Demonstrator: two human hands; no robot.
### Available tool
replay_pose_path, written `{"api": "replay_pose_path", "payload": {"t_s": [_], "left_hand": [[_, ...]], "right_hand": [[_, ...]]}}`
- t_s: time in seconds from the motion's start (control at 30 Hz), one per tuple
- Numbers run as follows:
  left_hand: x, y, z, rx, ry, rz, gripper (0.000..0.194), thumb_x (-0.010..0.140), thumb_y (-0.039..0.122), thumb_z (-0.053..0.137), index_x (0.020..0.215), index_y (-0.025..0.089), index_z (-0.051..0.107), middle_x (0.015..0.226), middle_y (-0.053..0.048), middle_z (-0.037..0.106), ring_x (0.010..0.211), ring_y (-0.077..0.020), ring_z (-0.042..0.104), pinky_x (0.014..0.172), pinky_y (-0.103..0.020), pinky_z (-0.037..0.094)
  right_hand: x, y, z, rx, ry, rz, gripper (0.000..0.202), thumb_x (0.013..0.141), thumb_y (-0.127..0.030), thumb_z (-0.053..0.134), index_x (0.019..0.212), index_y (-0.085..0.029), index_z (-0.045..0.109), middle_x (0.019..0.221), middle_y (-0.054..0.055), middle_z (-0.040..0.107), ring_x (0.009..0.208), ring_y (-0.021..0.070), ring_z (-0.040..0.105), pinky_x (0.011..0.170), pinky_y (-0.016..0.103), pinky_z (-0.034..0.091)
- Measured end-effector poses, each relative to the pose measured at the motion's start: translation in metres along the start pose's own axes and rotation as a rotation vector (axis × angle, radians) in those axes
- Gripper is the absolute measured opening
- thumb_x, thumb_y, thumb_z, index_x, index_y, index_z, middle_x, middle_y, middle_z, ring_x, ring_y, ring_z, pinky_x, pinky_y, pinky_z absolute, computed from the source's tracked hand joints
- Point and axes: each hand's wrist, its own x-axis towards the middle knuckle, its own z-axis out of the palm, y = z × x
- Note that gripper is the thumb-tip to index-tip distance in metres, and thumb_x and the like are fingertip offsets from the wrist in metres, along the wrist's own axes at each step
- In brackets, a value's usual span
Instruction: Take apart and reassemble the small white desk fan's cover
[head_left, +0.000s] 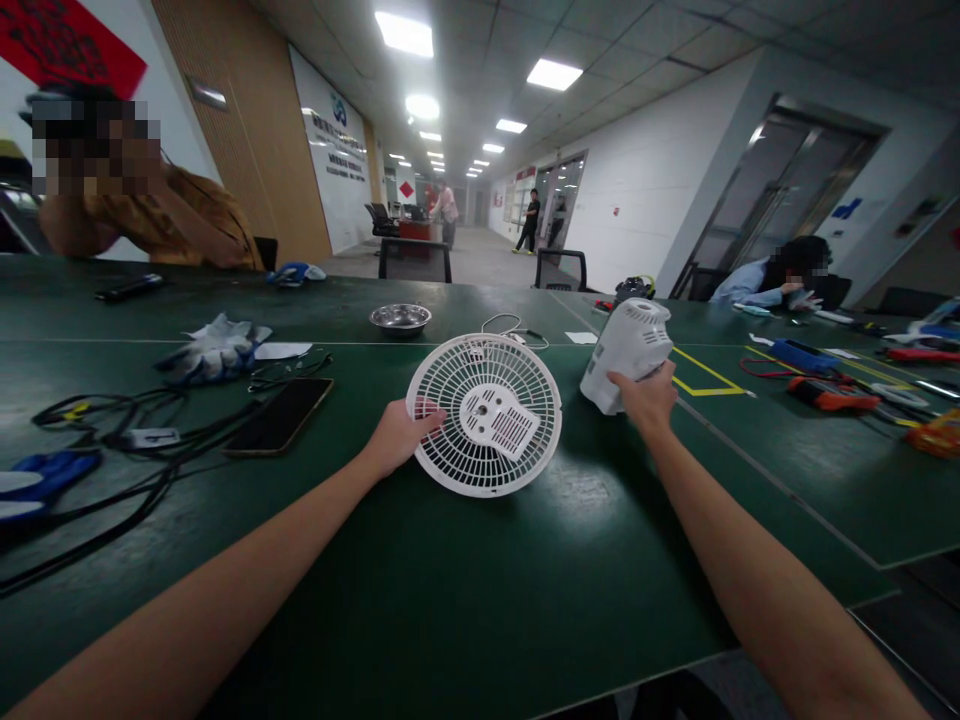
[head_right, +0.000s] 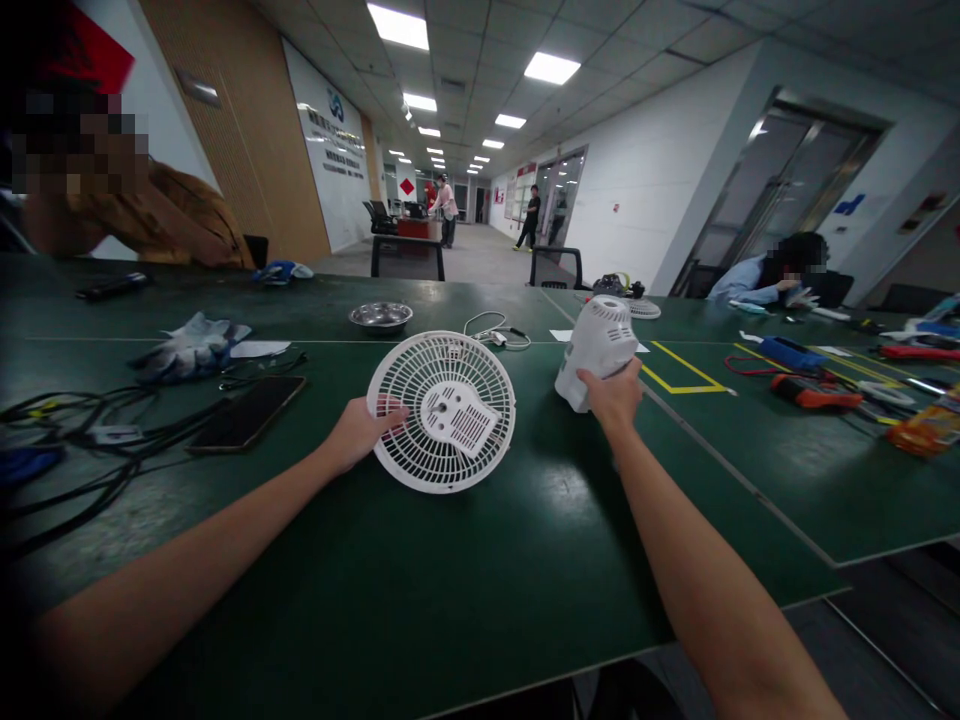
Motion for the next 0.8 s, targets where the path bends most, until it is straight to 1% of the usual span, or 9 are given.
{"api": "replay_pose_path", "payload": {"t_s": [0.07,0.17,0.27,0.37,0.47,0.63,0.8], "left_hand": [[0.0,0.0,0.0,0.006,-0.005,0.007,0.024,0.083,0.036,0.073,0.096,0.016,0.07,0.087,-0.007,0.077,0.08,-0.0235,0.074,0.077,-0.039,0.06],[0.0,0.0,0.0,0.014,-0.008,-0.002,0.026,0.083,0.036,0.072,0.099,0.016,0.07,0.089,-0.007,0.077,0.082,-0.0238,0.074,0.076,-0.039,0.06],[0.0,0.001,-0.001,0.013,-0.003,-0.021,0.026,0.083,0.036,0.072,0.098,0.016,0.07,0.091,-0.008,0.077,0.083,-0.0245,0.075,0.076,-0.039,0.059],[0.0,0.002,0.0,0.002,-0.008,-0.031,0.025,0.083,0.036,0.072,0.098,0.016,0.07,0.091,-0.008,0.077,0.083,-0.0243,0.075,0.076,-0.039,0.059],[-0.001,0.002,0.0,-0.003,-0.011,-0.032,0.025,0.083,0.036,0.072,0.099,0.016,0.069,0.091,-0.008,0.077,0.083,-0.0243,0.075,0.077,-0.039,0.06],[0.0,0.001,0.0,0.001,-0.008,-0.006,0.025,0.083,0.036,0.073,0.098,0.016,0.069,0.09,-0.008,0.076,0.08,-0.0238,0.074,0.076,-0.04,0.06],[0.0,0.001,0.0,0.003,0.001,-0.005,0.024,0.082,0.036,0.073,0.095,0.016,0.069,0.087,-0.007,0.076,0.08,-0.0235,0.074,0.077,-0.039,0.059]], "right_hand": [[0.009,0.011,-0.002,0.023,0.015,0.04,0.087,0.053,-0.053,0.083,0.124,-0.02,0.044,0.12,0.018,0.065,0.11,0.0406,0.063,0.097,0.055,0.047],[0.015,0.022,0.001,0.091,0.017,0.061,0.087,0.055,-0.048,0.082,0.127,-0.02,0.041,0.125,0.017,0.062,0.115,0.0383,0.06,0.101,0.054,0.044],[0.016,0.024,0.004,0.157,0.086,-0.017,0.088,0.06,-0.049,0.078,0.133,-0.019,0.038,0.136,0.019,0.054,0.126,0.0369,0.053,0.106,0.054,0.04],[0.018,0.023,0.005,0.204,0.141,-0.128,0.087,0.067,-0.051,0.075,0.137,-0.017,0.037,0.139,0.02,0.051,0.129,0.0354,0.05,0.107,0.052,0.039],[0.019,0.023,0.004,0.246,0.129,-0.145,0.083,0.07,-0.05,0.072,0.138,-0.016,0.038,0.138,0.02,0.051,0.129,0.0347,0.05,0.106,0.05,0.041],[0.019,0.024,0.004,0.316,0.095,-0.144,0.085,0.072,-0.047,0.07,0.142,-0.015,0.035,0.142,0.019,0.049,0.132,0.0344,0.047,0.107,0.051,0.04],[0.019,0.025,0.003,0.283,0.106,-0.17,0.086,0.073,-0.049,0.07,0.144,-0.017,0.033,0.144,0.019,0.045,0.133,0.0346,0.045,0.11,0.053,0.036]]}}
